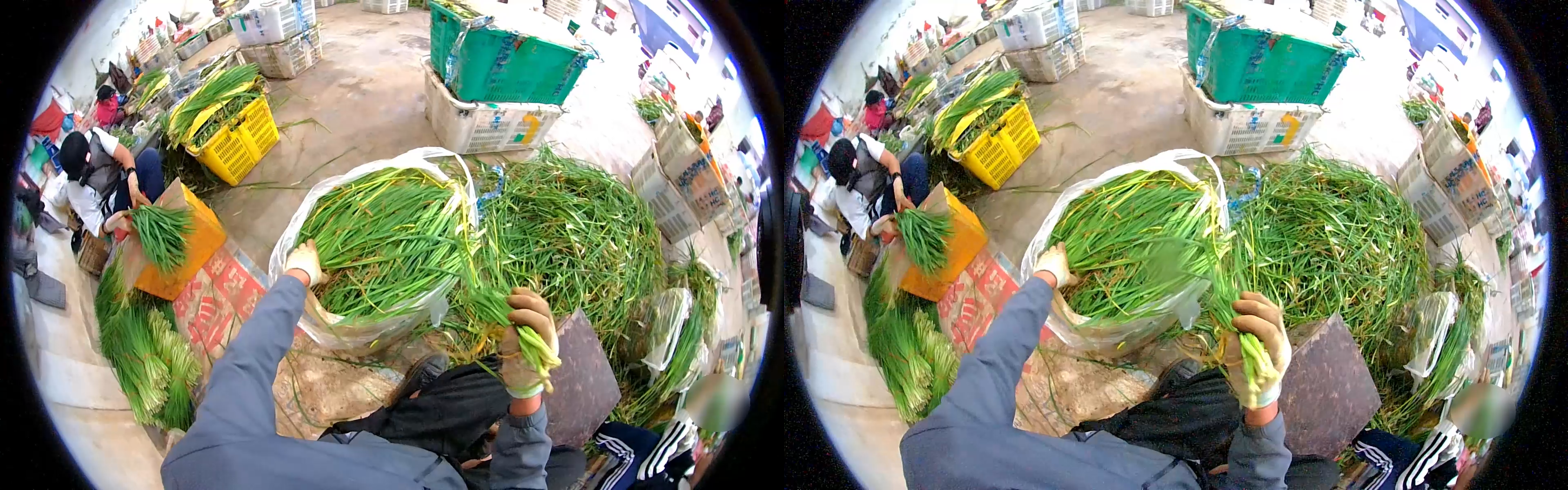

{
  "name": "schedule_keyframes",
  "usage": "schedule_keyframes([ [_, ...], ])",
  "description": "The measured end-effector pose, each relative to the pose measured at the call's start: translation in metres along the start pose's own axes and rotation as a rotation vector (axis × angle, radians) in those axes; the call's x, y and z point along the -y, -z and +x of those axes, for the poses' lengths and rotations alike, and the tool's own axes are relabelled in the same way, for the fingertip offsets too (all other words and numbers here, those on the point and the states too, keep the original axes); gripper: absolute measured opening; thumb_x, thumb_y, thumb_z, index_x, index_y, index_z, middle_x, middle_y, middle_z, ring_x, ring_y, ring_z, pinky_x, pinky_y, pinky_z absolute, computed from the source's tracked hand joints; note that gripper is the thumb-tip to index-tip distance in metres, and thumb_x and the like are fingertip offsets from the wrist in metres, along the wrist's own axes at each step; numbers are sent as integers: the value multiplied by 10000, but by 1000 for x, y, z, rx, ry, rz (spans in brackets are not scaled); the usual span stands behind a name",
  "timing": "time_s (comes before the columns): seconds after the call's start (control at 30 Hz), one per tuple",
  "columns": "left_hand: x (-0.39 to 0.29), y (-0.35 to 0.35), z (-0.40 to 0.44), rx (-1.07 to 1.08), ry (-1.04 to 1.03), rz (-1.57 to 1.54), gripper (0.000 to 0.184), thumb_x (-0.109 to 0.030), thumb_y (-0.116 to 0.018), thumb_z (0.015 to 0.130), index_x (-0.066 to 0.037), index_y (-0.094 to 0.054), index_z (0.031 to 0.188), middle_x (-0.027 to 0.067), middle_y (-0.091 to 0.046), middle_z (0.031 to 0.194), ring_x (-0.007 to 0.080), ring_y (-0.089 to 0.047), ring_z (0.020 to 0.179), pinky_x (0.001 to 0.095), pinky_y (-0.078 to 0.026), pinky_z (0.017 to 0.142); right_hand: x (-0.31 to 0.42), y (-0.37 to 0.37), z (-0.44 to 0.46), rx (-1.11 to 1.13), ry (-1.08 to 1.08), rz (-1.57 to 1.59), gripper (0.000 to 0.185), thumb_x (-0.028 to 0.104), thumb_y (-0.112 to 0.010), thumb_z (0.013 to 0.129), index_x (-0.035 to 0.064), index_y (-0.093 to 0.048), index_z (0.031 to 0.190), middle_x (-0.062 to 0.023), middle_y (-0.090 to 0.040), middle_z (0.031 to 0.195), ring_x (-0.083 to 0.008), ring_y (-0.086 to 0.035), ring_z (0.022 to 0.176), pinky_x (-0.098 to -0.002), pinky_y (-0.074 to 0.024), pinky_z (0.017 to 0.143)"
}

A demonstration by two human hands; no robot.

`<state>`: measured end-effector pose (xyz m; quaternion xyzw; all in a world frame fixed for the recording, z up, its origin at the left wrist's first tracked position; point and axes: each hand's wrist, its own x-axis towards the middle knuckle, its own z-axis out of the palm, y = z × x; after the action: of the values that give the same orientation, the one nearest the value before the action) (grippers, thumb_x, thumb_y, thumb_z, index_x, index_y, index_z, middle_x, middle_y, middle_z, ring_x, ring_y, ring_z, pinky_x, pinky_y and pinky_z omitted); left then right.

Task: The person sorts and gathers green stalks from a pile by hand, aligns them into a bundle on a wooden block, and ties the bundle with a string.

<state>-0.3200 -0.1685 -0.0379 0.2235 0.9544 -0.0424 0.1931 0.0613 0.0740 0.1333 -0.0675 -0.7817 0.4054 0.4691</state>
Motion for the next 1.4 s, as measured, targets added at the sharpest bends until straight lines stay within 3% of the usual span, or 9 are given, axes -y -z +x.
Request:
schedule_keyframes([
  [0.27, 6, -13, -1, -159, -46, -31, 917, -235, -848, 668, -8, -369, 1417, 258, -629, 1188, 405, -635, 1115, 448, -524, 975, -27, -17, -13, 129, -194, 140, 406, -151, -675, 689, 46, -653, 1043, -100, -681, 1002, -248, -643, 979, -335, -514, 882],
  [0.57, -1, 125, -43, 10, -242, -435, 495, -328, -797, 670, 17, -719, 1016, 192, -729, 902, 274, -688, 804, 368, -543, 738, 25, -39, 92, 291, 380, -192, 371, 139, -802, 641, 79, -680, 986, -88, -667, 1031, -321, -636, 1058, -501, -454, 1026],
  [0.7, 5, 38, -14, 184, -280, -694, 470, -336, -791, 713, 37, -724, 992, 170, -731, 869, 244, -666, 723, 368, -537, 682, -3, -140, 61, 415, 424, -210, 281, 78, -696, 717, 139, -707, 991, -88, -653, 1149, -298, -561, 1225, -509, -335, 1150],
  [0.77, -7, 9, -31, 365, -156, -879, 473, -336, -806, 745, 6, -727, 1062, 158, -744, 932, 264, -684, 815, 390, -535, 767, -54, -191, 17, 578, 328, -376, 306, 49, -662, 770, 188, -723, 1036, -113, -585, 1364, -315, -468, 1358, -502, -253, 1197],
  [0.9, -4, -50, -49, 169, -512, -927, 760, -348, -847, 750, -67, -541, 1387, 130, -661, 1253, 251, -619, 1083, 356, -490, 964, -102, -207, -47, 993, -17, -729, 740, 3, -661, 810, 341, -499, 1448, -149, -282, 1628, -338, -251, 1511, -511, -242, 1214],
  [1.03, 4, -19, -81, 411, -334, -1230, 666, -347, -787, 854, 34, -539, 1340, 115, -658, 1227, 230, -616, 1072, 323, -484, 966, -81, -178, -55, 375, -281, -434, 579, 7, -604, 821, 83, -504, 1386, -216, -547, 1316, -420, -572, 1147, -468, -475, 974],
  [1.23, -13, -37, -63, 549, 17, -1611, 439, -327, -597, 996, 33, -618, 1245, 141, -697, 1120, 239, -690, 930, 381, -571, 790, -131, -212, -91, 539, -1090, -29, 888, 637, -634, 851, -94, -514, 1340, -323, -581, 1311, -449, -563, 1228, -454, -434, 1051],
  [1.33, -31, -32, -83, 468, -21, -1634, 373, -253, -599, 996, 32, -618, 1236, 135, -699, 1113, 228, -688, 948, 396, -574, 786, -115, -233, -86, 466, -1196, -57, 964, 686, -658, 819, -81, -495, 1380, -307, -572, 1345, -403, -551, 1273, -436, -419, 1069],
  [1.4, -33, -54, -75, 507, -67, -1821, 317, -220, -624, 980, 6, -619, 1202, 133, -699, 1092, 245, -687, 937, 392, -581, 782, -108, -238, -85, 347, -1237, 157, 706, 478, -716, 891, -66, -552, 1311, -182, -634, 1254, -276, -666, 1048, -374, -530, 906],
])
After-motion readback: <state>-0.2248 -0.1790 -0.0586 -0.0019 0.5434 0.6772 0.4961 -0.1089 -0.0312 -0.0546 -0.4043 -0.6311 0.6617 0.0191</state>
